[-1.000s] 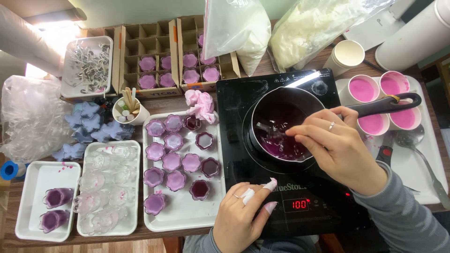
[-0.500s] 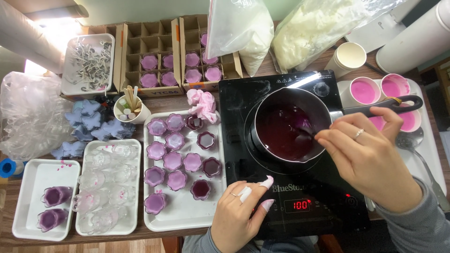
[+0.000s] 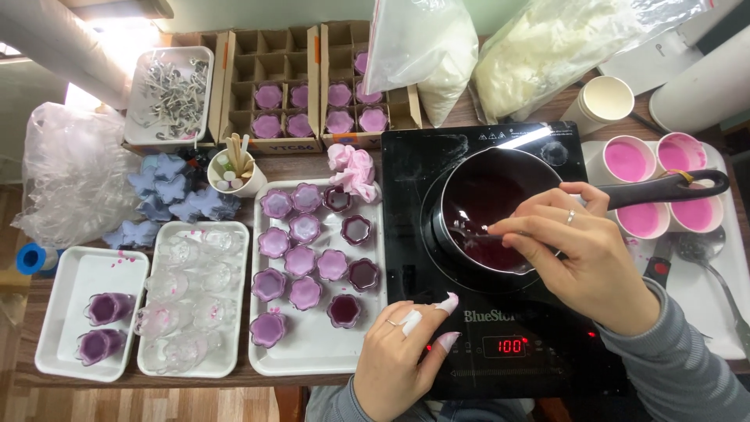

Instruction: The recorder melts wax in a pot on an induction stove and organizes flower-shaped candle molds.

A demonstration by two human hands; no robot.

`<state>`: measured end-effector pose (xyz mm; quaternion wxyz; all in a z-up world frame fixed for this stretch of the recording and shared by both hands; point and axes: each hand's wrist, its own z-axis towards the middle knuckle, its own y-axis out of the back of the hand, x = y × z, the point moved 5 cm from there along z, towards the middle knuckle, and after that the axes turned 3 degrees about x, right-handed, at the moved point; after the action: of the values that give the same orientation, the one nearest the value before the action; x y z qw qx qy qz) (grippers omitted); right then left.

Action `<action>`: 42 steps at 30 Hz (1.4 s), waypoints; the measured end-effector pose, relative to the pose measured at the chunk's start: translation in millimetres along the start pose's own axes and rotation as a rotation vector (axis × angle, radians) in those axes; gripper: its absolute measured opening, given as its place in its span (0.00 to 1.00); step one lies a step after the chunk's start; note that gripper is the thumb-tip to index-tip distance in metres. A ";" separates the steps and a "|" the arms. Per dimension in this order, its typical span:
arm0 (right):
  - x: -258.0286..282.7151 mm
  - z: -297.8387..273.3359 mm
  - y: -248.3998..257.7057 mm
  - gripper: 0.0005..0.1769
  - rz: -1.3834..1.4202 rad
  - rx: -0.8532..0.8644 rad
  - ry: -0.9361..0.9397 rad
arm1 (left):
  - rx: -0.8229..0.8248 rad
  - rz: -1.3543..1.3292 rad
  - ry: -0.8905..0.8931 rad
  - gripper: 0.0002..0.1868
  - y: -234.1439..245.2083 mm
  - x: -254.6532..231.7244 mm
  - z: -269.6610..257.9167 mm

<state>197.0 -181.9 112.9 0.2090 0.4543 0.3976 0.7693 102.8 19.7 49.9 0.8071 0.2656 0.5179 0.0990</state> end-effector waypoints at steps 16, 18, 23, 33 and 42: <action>-12.5 -19.2 7.5 0.02 -0.312 -0.078 -0.011 | -0.048 0.024 0.058 0.20 8.7 9.5 -2.0; -7.2 -18.5 8.8 0.02 -0.196 -0.050 -0.041 | -0.052 0.021 0.035 0.20 7.6 9.0 -2.1; -2.7 -11.8 2.0 0.02 -0.065 -0.046 -0.025 | -0.044 0.015 0.019 0.20 7.1 6.3 0.4; -9.5 -8.5 -9.8 0.07 -0.342 -0.111 0.105 | -0.031 0.015 -0.007 0.21 6.6 1.6 6.5; 14.1 -23.2 3.6 0.03 -0.298 -0.064 0.067 | -0.013 0.009 -0.020 0.21 3.4 -1.4 11.9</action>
<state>170.0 -184.1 117.0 0.3218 0.3574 0.4427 0.7568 113.1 18.1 56.6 0.8136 0.2636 0.5079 0.1032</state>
